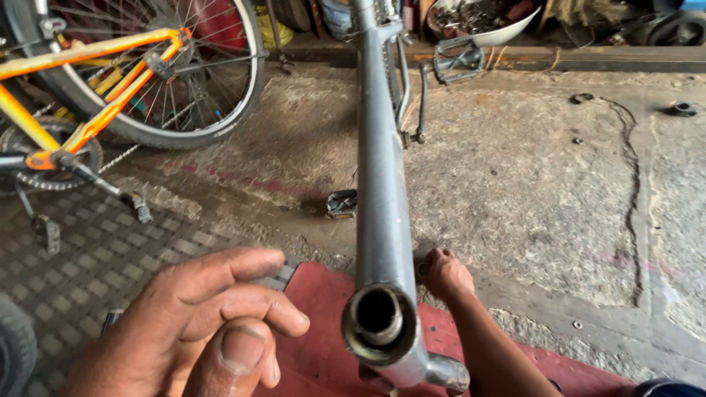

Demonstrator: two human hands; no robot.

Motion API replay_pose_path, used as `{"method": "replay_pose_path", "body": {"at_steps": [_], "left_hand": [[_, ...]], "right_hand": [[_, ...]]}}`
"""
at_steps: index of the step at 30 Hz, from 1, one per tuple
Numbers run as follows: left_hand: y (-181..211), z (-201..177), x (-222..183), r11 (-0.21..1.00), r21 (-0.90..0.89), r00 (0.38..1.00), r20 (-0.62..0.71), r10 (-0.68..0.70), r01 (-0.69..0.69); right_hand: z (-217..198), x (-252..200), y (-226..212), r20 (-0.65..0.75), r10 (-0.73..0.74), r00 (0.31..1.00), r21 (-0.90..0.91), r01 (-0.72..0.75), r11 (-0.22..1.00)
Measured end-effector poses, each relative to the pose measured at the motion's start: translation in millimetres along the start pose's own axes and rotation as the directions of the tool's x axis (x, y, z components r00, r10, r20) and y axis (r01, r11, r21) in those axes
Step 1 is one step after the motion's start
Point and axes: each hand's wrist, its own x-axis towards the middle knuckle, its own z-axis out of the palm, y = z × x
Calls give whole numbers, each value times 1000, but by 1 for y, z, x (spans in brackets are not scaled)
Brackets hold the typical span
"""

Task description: The person applies grease to the headset cups of a bicycle frame and installs the bearings and fork by hand.

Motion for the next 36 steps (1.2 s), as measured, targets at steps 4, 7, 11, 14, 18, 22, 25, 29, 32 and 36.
{"method": "replay_pose_path", "body": {"at_steps": [4,7,11,14,18,22,25,29,32,36], "left_hand": [[3,1,-1,980,195,990,-142,-21,49],[15,11,1,980,196,978,-206,11,30],[57,33,-13,828,515,931,-138,338,-224],[105,57,-22,837,378,902,-16,432,-395],[156,66,-42,866,249,897,32,441,-434],[189,90,-55,852,177,851,-106,514,-493],[210,108,-63,979,-203,994,-94,-54,34],[216,117,-75,468,-766,861,212,-462,440],[211,126,-91,554,-729,906,228,-356,401],[214,117,-105,685,-599,910,273,-313,416]], "right_hand": [[11,13,8,29,-28,999,-11,28,1000],[0,8,15,56,26,998,160,-34,987],[-63,-32,13,-168,26,985,503,63,862],[-158,-95,-14,-227,57,972,782,147,605],[-280,-224,-73,-402,-50,914,851,394,348],[-355,-360,-124,-504,-166,848,809,530,253],[-382,-439,-149,-501,-244,830,772,556,307],[-399,-478,-123,-542,-270,796,618,595,514],[-388,-436,-29,-681,-80,728,443,497,746],[-303,-390,165,-668,225,710,101,-213,972]]}}
